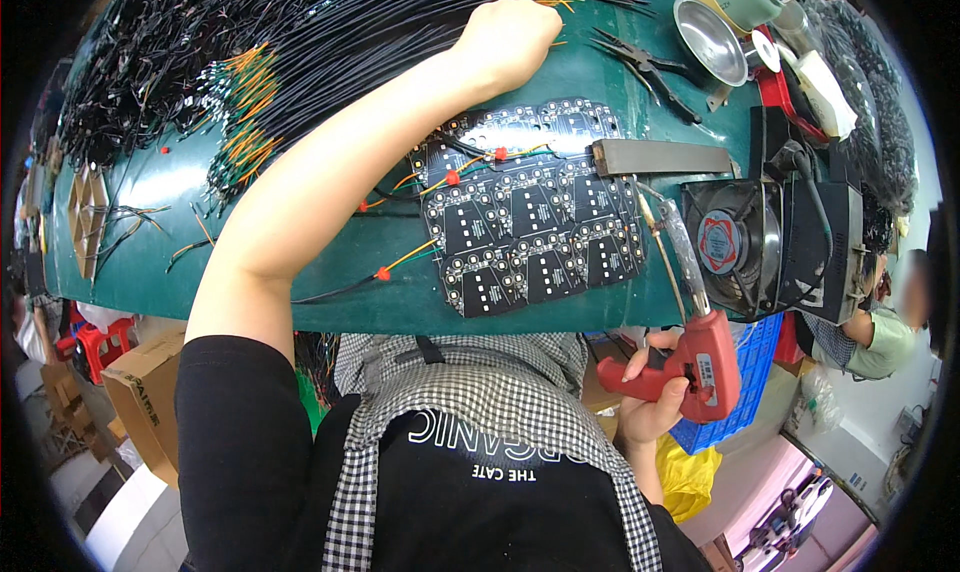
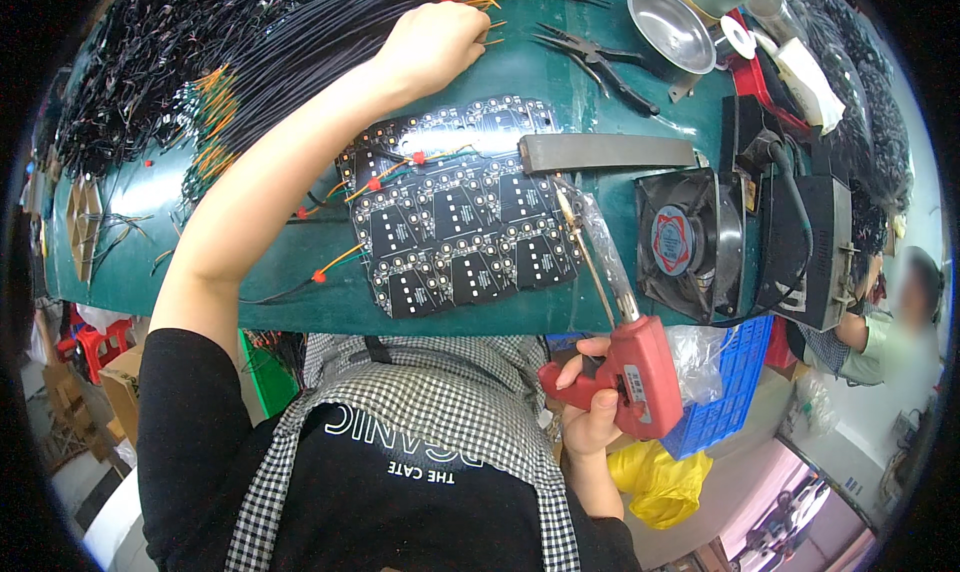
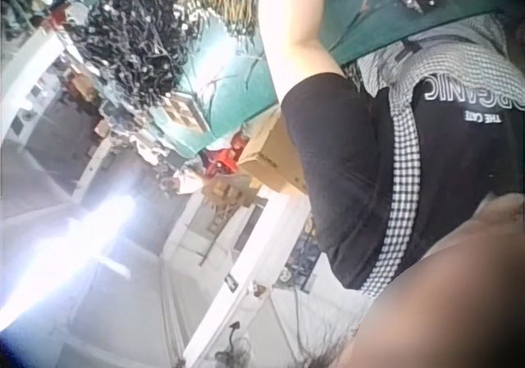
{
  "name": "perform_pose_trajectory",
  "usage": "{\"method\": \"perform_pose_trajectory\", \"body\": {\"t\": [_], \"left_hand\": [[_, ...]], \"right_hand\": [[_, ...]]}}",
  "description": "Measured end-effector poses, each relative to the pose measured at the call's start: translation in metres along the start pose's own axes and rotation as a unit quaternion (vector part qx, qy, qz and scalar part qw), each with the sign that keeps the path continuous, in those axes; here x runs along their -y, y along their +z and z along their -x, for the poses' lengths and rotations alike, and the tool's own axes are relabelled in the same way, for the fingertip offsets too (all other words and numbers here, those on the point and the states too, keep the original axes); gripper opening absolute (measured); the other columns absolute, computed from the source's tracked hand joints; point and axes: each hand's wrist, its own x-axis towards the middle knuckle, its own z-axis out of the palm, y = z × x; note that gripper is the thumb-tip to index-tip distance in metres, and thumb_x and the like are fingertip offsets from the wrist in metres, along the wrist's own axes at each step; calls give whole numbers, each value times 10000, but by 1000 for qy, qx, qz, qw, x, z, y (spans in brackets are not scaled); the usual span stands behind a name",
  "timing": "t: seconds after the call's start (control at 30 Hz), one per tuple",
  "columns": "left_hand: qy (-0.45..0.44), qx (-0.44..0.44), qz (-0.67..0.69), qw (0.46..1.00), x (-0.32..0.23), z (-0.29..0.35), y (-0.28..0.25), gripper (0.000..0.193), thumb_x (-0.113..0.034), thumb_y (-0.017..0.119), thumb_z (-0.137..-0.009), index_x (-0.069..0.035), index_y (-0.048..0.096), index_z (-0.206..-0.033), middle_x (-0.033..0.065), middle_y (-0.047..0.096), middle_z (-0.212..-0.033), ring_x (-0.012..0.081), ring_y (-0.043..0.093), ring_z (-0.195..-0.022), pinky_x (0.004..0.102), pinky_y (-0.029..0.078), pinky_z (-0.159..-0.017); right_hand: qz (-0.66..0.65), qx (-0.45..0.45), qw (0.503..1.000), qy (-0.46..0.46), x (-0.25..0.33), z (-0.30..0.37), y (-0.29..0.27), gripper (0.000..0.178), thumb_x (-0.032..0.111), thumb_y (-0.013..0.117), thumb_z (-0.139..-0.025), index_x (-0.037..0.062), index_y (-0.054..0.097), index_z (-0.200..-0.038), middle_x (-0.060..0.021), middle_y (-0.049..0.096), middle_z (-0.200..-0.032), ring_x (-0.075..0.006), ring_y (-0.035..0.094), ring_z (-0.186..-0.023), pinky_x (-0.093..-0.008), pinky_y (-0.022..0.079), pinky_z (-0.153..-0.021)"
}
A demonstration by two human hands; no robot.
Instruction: The person places soldered circuit board panels into a storage crate under the workbench, then solders wires onto circuit boards on the table using a handheld soldering tool.
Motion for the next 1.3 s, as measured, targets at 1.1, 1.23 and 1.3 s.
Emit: {"method": "perform_pose_trajectory", "body": {"t": [1.1,1.23,1.3], "left_hand": [[156,-146,36,976,-62,182,-40,130,-9,690,-680,31,662,-800,37,484,-709,171,522,-653,277,455,-579],[153,-144,34,977,-62,182,-39,136,-10,687,-679,34,661,-805,36,469,-706,166,509,-649,281,448,-573],[152,-137,33,978,-62,182,-39,141,-13,687,-679,36,661,-809,34,462,-705,163,503,-647,281,445,-572]], "right_hand": [[29,129,968,214,1,0,-8,893,458,845,-734,-139,475,-1286,-166,692,-972,-178,664,-700,-275,528,-648],[52,151,966,202,-4,-1,-10,880,434,847,-738,-135,480,-1299,-153,688,-937,-162,660,-690,-273,535,-661],[62,159,965,199,-5,-1,-13,874,429,843,-743,-132,480,-1305,-140,687,-911,-156,658,-688,-272,536,-660]]}}
